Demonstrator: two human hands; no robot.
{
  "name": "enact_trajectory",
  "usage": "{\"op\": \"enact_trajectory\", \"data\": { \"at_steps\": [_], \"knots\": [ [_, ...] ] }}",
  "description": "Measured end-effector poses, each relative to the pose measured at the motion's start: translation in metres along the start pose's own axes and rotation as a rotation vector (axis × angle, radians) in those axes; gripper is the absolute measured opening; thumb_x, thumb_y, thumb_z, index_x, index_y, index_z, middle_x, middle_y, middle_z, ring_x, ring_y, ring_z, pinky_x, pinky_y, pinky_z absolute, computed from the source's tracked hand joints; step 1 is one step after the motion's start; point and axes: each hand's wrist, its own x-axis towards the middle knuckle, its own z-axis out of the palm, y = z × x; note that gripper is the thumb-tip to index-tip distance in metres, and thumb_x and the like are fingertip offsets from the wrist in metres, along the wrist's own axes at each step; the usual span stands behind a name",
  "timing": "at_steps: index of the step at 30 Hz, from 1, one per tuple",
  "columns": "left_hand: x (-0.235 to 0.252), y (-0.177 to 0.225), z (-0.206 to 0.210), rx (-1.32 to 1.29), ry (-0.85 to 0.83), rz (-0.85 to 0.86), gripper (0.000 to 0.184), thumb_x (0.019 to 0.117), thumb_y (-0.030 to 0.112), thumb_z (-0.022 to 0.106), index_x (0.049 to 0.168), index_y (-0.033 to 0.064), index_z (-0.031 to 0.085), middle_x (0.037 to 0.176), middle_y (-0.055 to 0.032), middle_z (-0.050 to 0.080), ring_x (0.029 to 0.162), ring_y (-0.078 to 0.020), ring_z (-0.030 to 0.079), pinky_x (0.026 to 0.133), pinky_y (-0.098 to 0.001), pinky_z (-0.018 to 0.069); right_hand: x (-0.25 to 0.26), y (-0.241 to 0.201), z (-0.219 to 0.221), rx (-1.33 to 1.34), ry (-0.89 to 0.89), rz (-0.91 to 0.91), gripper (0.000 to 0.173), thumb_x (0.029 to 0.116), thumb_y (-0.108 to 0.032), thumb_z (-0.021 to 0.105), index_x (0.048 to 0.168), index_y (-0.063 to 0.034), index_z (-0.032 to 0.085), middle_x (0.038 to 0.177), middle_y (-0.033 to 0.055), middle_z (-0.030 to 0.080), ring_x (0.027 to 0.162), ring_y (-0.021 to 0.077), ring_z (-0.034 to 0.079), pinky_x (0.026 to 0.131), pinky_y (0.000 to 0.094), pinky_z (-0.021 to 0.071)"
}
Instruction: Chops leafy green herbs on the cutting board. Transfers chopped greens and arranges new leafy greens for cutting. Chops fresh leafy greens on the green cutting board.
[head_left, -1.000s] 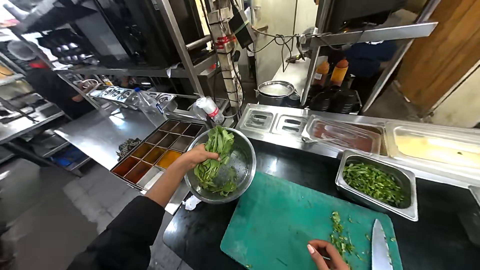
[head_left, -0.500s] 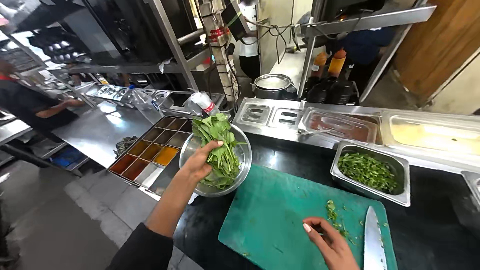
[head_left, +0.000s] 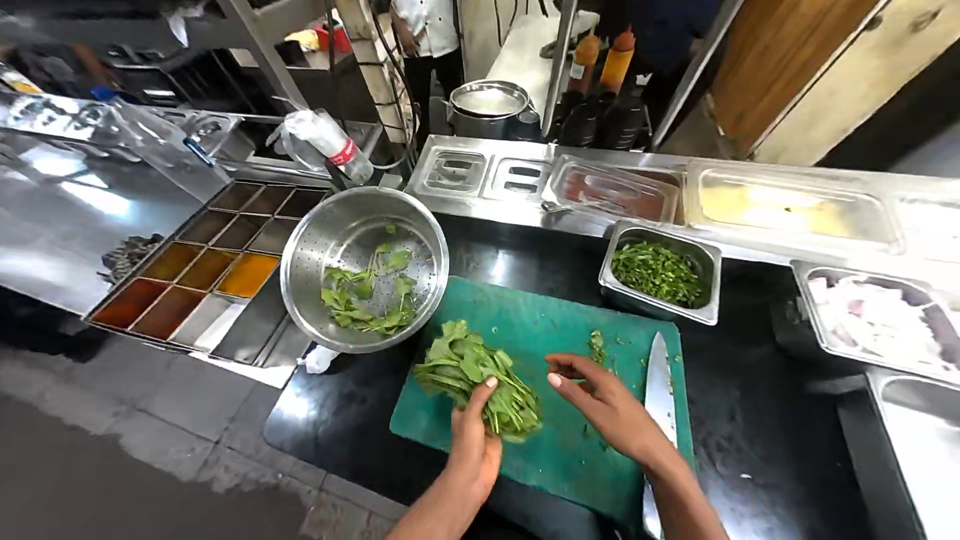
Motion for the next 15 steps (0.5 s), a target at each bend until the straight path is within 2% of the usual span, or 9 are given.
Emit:
{"op": "enact_trajectory", "data": {
  "at_steps": [2, 4, 8, 11, 13, 15],
  "knots": [
    [0.019, -0.007, -0.002, -0.065, 0.056, -0.028, 0.041, 0.1034, 0.014, 0.057, 0.141, -0.0002, 0.046, 0.123, -0.0204, 0.064, 0.11, -0.0281, 0.066, 0.094, -0.0457, 0.0562, 0.009, -0.006, 0.014, -0.137, 0.002, -0.036, 0.055, 0.1031, -0.05, 0.053, 0.143, -0.0126, 0.059, 0.138, 0.0106, 0.062, 0.127, 0.0243, 0.06, 0.104, 0.0456, 0.0516],
    [0.028, -0.012, 0.0, -0.113, 0.084, -0.057, 0.044, 0.1047, 0.02, 0.057, 0.143, 0.0008, 0.046, 0.127, -0.02, 0.062, 0.114, -0.0279, 0.064, 0.097, -0.0455, 0.0547, 0.016, -0.016, 0.031, -0.284, -0.034, -0.089, 0.059, 0.1056, -0.048, 0.05, 0.152, -0.0121, 0.049, 0.152, 0.0125, 0.052, 0.141, 0.0282, 0.05, 0.116, 0.0497, 0.0423],
    [0.025, -0.013, 0.008, -0.101, 0.081, -0.116, 0.043, 0.1068, 0.035, 0.051, 0.137, 0.0044, 0.054, 0.121, -0.0149, 0.067, 0.109, -0.0229, 0.066, 0.092, -0.0401, 0.0557, 0.032, -0.008, 0.072, -0.551, -0.136, -0.187, 0.062, 0.1079, -0.04, 0.047, 0.16, -0.0085, 0.036, 0.164, 0.0166, 0.037, 0.153, 0.0317, 0.034, 0.125, 0.0503, 0.0267],
    [0.02, -0.003, 0.006, -0.097, 0.054, -0.133, 0.049, 0.1085, 0.04, 0.045, 0.145, 0.0065, 0.048, 0.137, -0.0142, 0.06, 0.123, -0.0226, 0.059, 0.103, -0.0392, 0.0489, 0.041, 0.008, 0.088, -0.606, -0.067, -0.191, 0.06, 0.1072, -0.034, 0.049, 0.16, -0.0089, 0.036, 0.161, 0.0191, 0.041, 0.15, 0.0344, 0.039, 0.124, 0.0508, 0.0295],
    [0.013, 0.007, 0.006, -0.077, 0.087, -0.144, 0.052, 0.109, 0.04, 0.044, 0.146, 0.0042, 0.045, 0.139, -0.0162, 0.056, 0.124, -0.0244, 0.057, 0.104, -0.039, 0.0474, 0.044, 0.014, 0.086, -0.599, -0.05, -0.206, 0.058, 0.1076, -0.034, 0.049, 0.159, -0.0085, 0.039, 0.159, 0.0197, 0.043, 0.147, 0.0356, 0.042, 0.122, 0.0514, 0.033],
    [0.002, 0.017, 0.001, -0.053, 0.102, -0.195, 0.055, 0.1096, 0.04, 0.043, 0.151, 0.0024, 0.04, 0.149, -0.0178, 0.049, 0.134, -0.0267, 0.051, 0.111, -0.0403, 0.0422, 0.044, 0.017, 0.086, -0.594, -0.057, -0.217, 0.056, 0.1079, -0.034, 0.049, 0.158, -0.01, 0.04, 0.159, 0.0185, 0.044, 0.147, 0.0351, 0.043, 0.121, 0.0512, 0.034]
  ]
}}
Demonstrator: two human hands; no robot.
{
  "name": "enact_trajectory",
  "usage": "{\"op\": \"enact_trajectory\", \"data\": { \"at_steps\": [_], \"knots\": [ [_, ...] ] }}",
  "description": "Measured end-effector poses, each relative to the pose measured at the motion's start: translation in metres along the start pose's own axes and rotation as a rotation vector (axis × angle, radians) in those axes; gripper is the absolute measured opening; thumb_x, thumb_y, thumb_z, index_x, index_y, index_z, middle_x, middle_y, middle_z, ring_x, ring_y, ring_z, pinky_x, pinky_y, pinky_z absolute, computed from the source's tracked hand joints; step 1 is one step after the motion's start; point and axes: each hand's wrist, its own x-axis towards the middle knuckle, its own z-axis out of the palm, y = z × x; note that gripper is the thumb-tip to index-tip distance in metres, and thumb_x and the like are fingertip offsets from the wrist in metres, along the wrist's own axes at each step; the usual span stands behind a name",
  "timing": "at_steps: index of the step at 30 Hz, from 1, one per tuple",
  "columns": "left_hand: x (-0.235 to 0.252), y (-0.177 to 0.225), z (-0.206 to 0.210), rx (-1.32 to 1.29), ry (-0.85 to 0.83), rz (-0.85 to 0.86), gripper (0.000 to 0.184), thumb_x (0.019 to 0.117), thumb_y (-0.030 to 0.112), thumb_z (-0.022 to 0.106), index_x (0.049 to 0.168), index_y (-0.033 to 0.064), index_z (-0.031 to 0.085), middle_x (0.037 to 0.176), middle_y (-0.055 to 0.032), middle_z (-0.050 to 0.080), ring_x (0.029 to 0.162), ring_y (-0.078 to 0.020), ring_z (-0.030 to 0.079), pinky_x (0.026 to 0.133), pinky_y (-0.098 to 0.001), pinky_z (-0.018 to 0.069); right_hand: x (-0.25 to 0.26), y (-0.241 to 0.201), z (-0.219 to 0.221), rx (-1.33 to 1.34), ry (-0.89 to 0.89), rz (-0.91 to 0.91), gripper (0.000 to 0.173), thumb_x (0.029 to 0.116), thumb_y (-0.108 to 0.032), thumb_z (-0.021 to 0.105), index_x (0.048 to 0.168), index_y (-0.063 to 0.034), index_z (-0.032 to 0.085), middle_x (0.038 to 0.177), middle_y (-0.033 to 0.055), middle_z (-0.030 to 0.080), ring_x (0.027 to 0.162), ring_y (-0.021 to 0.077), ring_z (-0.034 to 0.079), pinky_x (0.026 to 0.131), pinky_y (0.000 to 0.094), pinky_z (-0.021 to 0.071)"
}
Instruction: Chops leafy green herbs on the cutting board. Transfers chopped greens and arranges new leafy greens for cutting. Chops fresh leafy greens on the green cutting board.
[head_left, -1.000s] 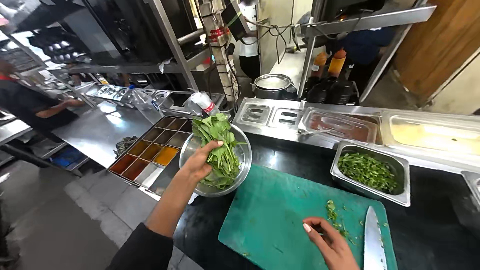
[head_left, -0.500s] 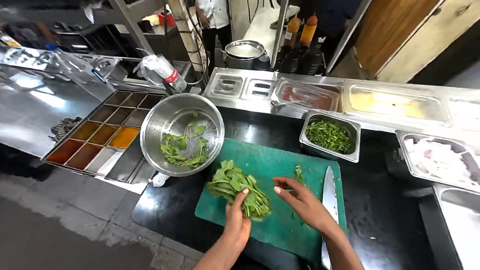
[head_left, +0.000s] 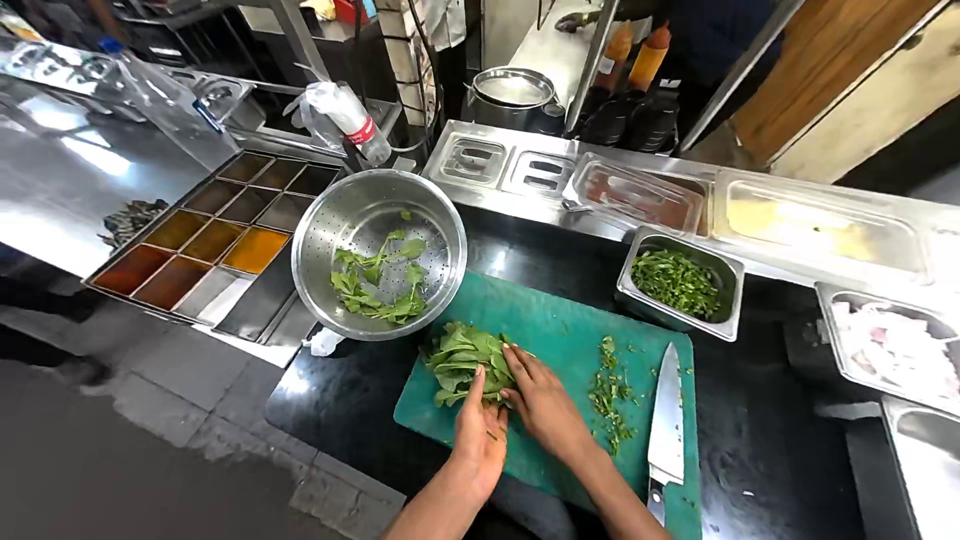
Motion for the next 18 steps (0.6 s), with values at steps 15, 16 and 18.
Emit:
{"op": "enact_trajectory", "data": {
  "at_steps": [15, 16, 18],
  "knots": [
    [-0.026, 0.018, -0.051, 0.205, -0.022, -0.088, 0.032, 0.107, 0.009, 0.046, 0.135, -0.0061, 0.047, 0.125, -0.0209, 0.06, 0.107, -0.0256, 0.065, 0.092, -0.0376, 0.0551, -0.01, -0.009, 0.015, -0.185, -0.044, -0.048, 0.052, 0.1078, -0.022, 0.049, 0.158, -0.0126, 0.042, 0.159, 0.02, 0.044, 0.148, 0.0371, 0.042, 0.122, 0.0531, 0.0315],
    [-0.033, 0.021, -0.055, 0.269, -0.051, -0.102, 0.029, 0.1062, 0.008, 0.047, 0.132, -0.006, 0.048, 0.12, -0.0197, 0.062, 0.103, -0.0247, 0.067, 0.091, -0.0375, 0.0567, -0.011, -0.01, 0.016, -0.187, -0.037, -0.044, 0.052, 0.1077, -0.022, 0.05, 0.158, -0.013, 0.041, 0.159, 0.0201, 0.044, 0.148, 0.0372, 0.042, 0.122, 0.0537, 0.0314],
    [-0.053, 0.034, -0.06, 0.447, -0.193, -0.134, 0.039, 0.1061, 0.008, 0.047, 0.142, -0.0074, 0.042, 0.129, -0.0223, 0.059, 0.109, -0.0269, 0.067, 0.096, -0.0394, 0.0559, -0.014, -0.009, 0.025, -0.205, 0.041, -0.065, 0.051, 0.1061, -0.021, 0.052, 0.156, -0.0126, 0.045, 0.157, 0.0207, 0.047, 0.146, 0.0379, 0.045, 0.12, 0.0555, 0.0346]
  ]
}}
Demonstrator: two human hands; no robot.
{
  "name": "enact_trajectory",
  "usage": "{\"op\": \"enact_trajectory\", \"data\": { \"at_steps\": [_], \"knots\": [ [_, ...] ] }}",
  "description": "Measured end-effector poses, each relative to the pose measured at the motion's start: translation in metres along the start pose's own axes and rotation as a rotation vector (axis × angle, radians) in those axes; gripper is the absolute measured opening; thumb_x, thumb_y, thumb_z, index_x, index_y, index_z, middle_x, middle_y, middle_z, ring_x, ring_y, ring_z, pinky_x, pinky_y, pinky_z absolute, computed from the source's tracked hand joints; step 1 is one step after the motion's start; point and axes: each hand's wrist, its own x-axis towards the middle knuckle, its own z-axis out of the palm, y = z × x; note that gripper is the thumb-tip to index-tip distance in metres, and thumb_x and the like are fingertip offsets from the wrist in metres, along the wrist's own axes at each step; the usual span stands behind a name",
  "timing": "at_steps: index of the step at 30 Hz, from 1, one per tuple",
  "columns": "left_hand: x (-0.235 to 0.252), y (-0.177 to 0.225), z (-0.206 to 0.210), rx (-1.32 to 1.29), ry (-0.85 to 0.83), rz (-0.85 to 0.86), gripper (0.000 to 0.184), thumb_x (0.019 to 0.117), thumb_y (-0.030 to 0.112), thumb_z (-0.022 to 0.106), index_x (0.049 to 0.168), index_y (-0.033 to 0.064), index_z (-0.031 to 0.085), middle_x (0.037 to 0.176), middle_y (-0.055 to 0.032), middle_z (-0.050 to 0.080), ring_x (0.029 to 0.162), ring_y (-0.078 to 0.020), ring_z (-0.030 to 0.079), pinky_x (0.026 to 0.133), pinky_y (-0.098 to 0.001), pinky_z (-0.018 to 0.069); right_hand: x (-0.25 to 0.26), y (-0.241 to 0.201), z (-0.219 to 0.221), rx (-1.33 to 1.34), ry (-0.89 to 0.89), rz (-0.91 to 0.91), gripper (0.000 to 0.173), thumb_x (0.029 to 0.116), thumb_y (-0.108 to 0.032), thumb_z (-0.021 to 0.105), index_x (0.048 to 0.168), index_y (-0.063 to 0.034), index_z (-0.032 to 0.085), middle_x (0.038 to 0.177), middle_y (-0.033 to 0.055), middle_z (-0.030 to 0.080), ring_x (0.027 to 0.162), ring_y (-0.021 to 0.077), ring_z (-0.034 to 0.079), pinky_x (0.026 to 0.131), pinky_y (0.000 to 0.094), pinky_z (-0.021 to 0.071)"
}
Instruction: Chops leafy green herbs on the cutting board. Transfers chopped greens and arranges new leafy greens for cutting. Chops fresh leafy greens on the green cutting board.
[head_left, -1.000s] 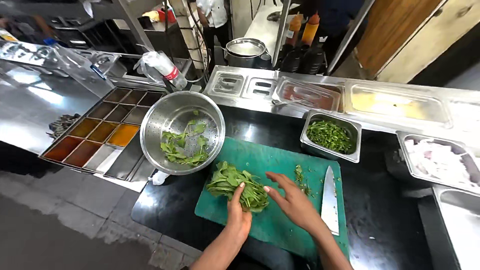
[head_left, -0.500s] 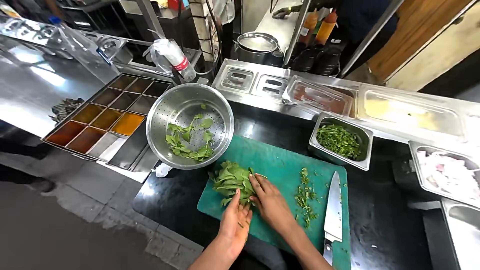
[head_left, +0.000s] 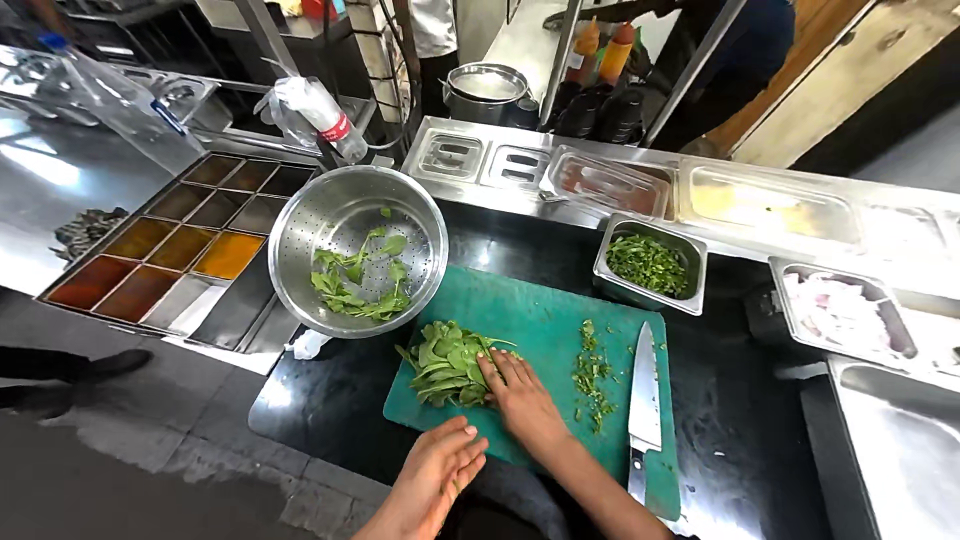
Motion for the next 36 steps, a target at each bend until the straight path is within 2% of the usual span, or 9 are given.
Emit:
{"op": "enact_trajectory", "data": {
  "at_steps": [4, 7, 10, 19, 23, 27, 29, 32, 36],
  "knots": [
    [-0.001, 0.042, 0.001, 0.698, -0.257, 0.454, 0.036, 0.1047, 0.017, 0.051, 0.133, -0.0031, 0.061, 0.125, -0.0125, 0.07, 0.11, -0.0204, 0.071, 0.097, -0.0373, 0.0583, -0.004, -0.002, 0.003, -0.005, 0.062, -0.008, 0.05, 0.1047, -0.016, 0.052, 0.154, -0.0114, 0.048, 0.157, 0.0193, 0.047, 0.146, 0.0381, 0.044, 0.119, 0.0578, 0.0346],
    [0.055, 0.083, 0.016, 1.28, -0.209, 0.748, 0.042, 0.1086, 0.032, 0.048, 0.143, 0.01, 0.059, 0.149, -0.0078, 0.056, 0.139, -0.0225, 0.051, 0.117, -0.0471, 0.0404, -0.008, -0.007, 0.007, -0.015, 0.141, 0.005, 0.05, 0.1021, -0.021, 0.059, 0.151, -0.0131, 0.053, 0.156, 0.0183, 0.049, 0.145, 0.0395, 0.044, 0.117, 0.0606, 0.0351],
    [0.109, 0.103, 0.035, 1.591, -0.294, 0.619, 0.053, 0.1116, 0.041, 0.037, 0.152, 0.0075, 0.049, 0.156, -0.0167, 0.048, 0.146, -0.035, 0.042, 0.121, -0.0589, 0.0278, -0.017, -0.005, -0.005, 0.075, 0.177, 0.036, 0.061, 0.0989, -0.034, 0.065, 0.154, -0.0145, 0.048, 0.159, 0.0169, 0.044, 0.149, 0.0408, 0.038, 0.118, 0.0653, 0.03],
    [0.129, 0.109, 0.031, 1.811, -0.555, 0.45, 0.06, 0.1092, 0.049, 0.039, 0.15, 0.0069, 0.052, 0.147, -0.0195, 0.055, 0.139, -0.0348, 0.05, 0.117, -0.0579, 0.0338, -0.112, 0.032, -0.023, 0.517, 0.667, 0.461, 0.05, 0.1048, -0.032, 0.052, 0.144, -0.0003, 0.056, 0.144, 0.021, 0.058, 0.129, 0.0334, 0.06, 0.106, 0.0495, 0.0506],
    [0.106, 0.111, 0.023, 1.661, -0.457, 0.747, 0.055, 0.1077, 0.046, 0.047, 0.147, 0.0082, 0.056, 0.153, -0.0117, 0.051, 0.145, -0.0281, 0.043, 0.123, -0.0503, 0.027, -0.126, 0.015, -0.006, 0.63, 0.659, 0.429, 0.043, 0.1057, -0.019, 0.052, 0.138, 0.0105, 0.057, 0.139, 0.0302, 0.059, 0.126, 0.0344, 0.062, 0.103, 0.0447, 0.0529],
    [0.082, 0.161, -0.007, 1.323, -0.076, 1.163, 0.032, 0.1069, 0.024, 0.053, 0.126, 0.0045, 0.07, 0.127, -0.0132, 0.069, 0.118, -0.0255, 0.066, 0.105, -0.0473, 0.0513, -0.123, 0.009, 0.005, 0.731, 0.68, 0.391, 0.037, 0.1059, -0.013, 0.051, 0.129, 0.0138, 0.061, 0.129, 0.0306, 0.063, 0.119, 0.0268, 0.065, 0.101, 0.0376, 0.0541],
    [0.086, 0.208, -0.04, 1.327, 0.201, 1.089, 0.033, 0.1071, 0.021, 0.054, 0.133, 0.0032, 0.064, 0.137, -0.0183, 0.062, 0.125, -0.0322, 0.062, 0.107, -0.052, 0.0482, -0.118, 0.011, 0.005, 0.763, 0.681, 0.368, 0.034, 0.106, -0.013, 0.05, 0.124, 0.0129, 0.064, 0.122, 0.0269, 0.066, 0.11, 0.0204, 0.067, 0.096, 0.0334, 0.0554],
    [0.122, 0.254, -0.098, 1.425, 0.441, 0.825, 0.064, 0.1021, 0.033, 0.064, 0.154, 0.0032, 0.042, 0.16, -0.0284, 0.034, 0.145, -0.0491, 0.036, 0.115, -0.0651, 0.0345, -0.103, 0.011, -0.008, 0.785, 0.635, 0.334, 0.031, 0.1048, -0.01, 0.049, 0.12, 0.0116, 0.066, 0.117, 0.0236, 0.069, 0.105, 0.0191, 0.068, 0.093, 0.0336, 0.0567],
    [0.131, 0.236, -0.096, 1.606, 0.443, 0.483, 0.088, 0.0946, 0.058, 0.065, 0.158, 0.0039, 0.036, 0.162, -0.0315, 0.027, 0.147, -0.0538, 0.029, 0.115, -0.069, 0.0311, -0.068, 0.004, -0.034, 0.768, 0.625, 0.229, 0.03, 0.1038, -0.011, 0.052, 0.12, 0.0086, 0.068, 0.117, 0.0211, 0.07, 0.105, 0.0176, 0.069, 0.091, 0.0311, 0.0573]
  ]
}}
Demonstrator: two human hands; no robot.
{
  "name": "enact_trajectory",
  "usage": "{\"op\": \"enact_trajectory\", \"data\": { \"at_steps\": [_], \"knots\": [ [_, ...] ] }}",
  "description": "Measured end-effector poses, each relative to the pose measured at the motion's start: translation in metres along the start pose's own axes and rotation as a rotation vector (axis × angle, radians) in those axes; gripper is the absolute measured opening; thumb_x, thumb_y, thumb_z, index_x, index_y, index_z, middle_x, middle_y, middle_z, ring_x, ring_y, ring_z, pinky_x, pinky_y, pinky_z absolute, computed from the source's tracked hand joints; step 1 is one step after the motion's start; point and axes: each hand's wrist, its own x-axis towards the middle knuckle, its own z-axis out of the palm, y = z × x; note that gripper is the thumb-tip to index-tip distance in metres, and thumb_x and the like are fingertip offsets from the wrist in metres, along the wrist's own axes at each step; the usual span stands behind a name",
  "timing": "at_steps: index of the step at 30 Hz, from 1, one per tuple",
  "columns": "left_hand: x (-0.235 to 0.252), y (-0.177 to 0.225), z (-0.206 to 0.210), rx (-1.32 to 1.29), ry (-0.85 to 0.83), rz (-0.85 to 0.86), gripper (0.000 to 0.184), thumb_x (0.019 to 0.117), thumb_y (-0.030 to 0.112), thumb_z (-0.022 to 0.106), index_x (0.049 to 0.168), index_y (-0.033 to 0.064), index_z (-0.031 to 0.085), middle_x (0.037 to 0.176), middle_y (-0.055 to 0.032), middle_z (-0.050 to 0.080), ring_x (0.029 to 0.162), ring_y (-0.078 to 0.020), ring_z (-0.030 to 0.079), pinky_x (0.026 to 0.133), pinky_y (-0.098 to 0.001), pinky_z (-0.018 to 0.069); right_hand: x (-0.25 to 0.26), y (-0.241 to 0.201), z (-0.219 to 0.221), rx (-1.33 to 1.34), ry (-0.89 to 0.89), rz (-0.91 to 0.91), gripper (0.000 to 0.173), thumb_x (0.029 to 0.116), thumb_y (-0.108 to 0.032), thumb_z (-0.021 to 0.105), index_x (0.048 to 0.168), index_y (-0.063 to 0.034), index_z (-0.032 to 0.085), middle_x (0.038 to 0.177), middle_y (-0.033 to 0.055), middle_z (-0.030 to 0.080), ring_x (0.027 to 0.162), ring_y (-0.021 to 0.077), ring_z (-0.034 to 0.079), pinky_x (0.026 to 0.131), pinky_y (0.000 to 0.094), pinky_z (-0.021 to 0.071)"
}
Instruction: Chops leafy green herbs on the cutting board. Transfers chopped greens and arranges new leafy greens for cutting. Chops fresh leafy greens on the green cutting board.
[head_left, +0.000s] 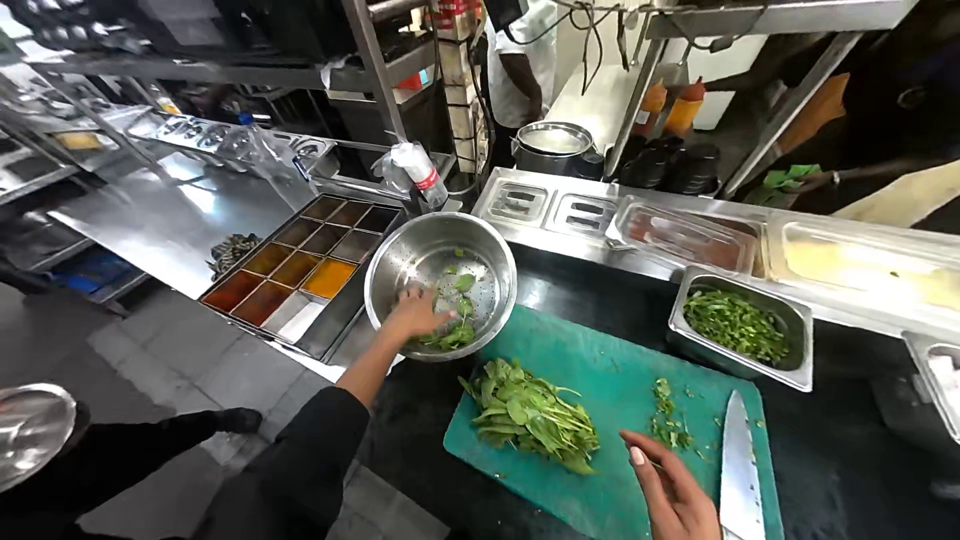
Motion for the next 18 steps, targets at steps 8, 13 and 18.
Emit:
{"op": "enact_trajectory", "data": {
  "at_steps": [8, 13, 18],
  "knots": [
    [-0.049, -0.013, -0.049, -0.365, 0.389, 0.055, 0.039, 0.1067, 0.025, 0.056, 0.135, -0.0012, 0.06, 0.132, -0.0251, 0.063, 0.119, -0.0421, 0.063, 0.103, -0.0611, 0.0483, 0.08, -0.049, 0.033, 0.093, -0.03, -0.264, 0.027, 0.1043, -0.019, 0.052, 0.11, -0.0023, 0.073, 0.106, 0.0054, 0.074, 0.094, 0.0077, 0.07, 0.084, 0.025, 0.0602],
    [-0.032, -0.065, -0.023, -0.58, 0.588, -0.243, 0.056, 0.099, 0.032, 0.068, 0.136, -0.0073, 0.056, 0.126, -0.0339, 0.061, 0.119, -0.0503, 0.059, 0.102, -0.0681, 0.0432, 0.18, -0.106, 0.101, -0.045, -0.518, -0.268, 0.027, 0.1067, -0.017, 0.053, 0.125, -0.0046, 0.069, 0.12, 0.0115, 0.069, 0.107, 0.02, 0.068, 0.095, 0.04, 0.0568],
    [-0.031, -0.058, -0.005, -0.685, 0.608, -0.218, 0.027, 0.1028, 0.016, 0.062, 0.116, -0.0074, 0.067, 0.105, -0.0307, 0.068, 0.1, -0.0455, 0.066, 0.093, -0.0642, 0.0485, 0.272, -0.116, 0.223, -0.575, -0.786, 0.03, 0.057, 0.1052, -0.029, 0.056, 0.149, 0.0064, 0.044, 0.155, 0.0314, 0.04, 0.141, 0.0465, 0.043, 0.114, 0.0598, 0.0385]
  ]
}}
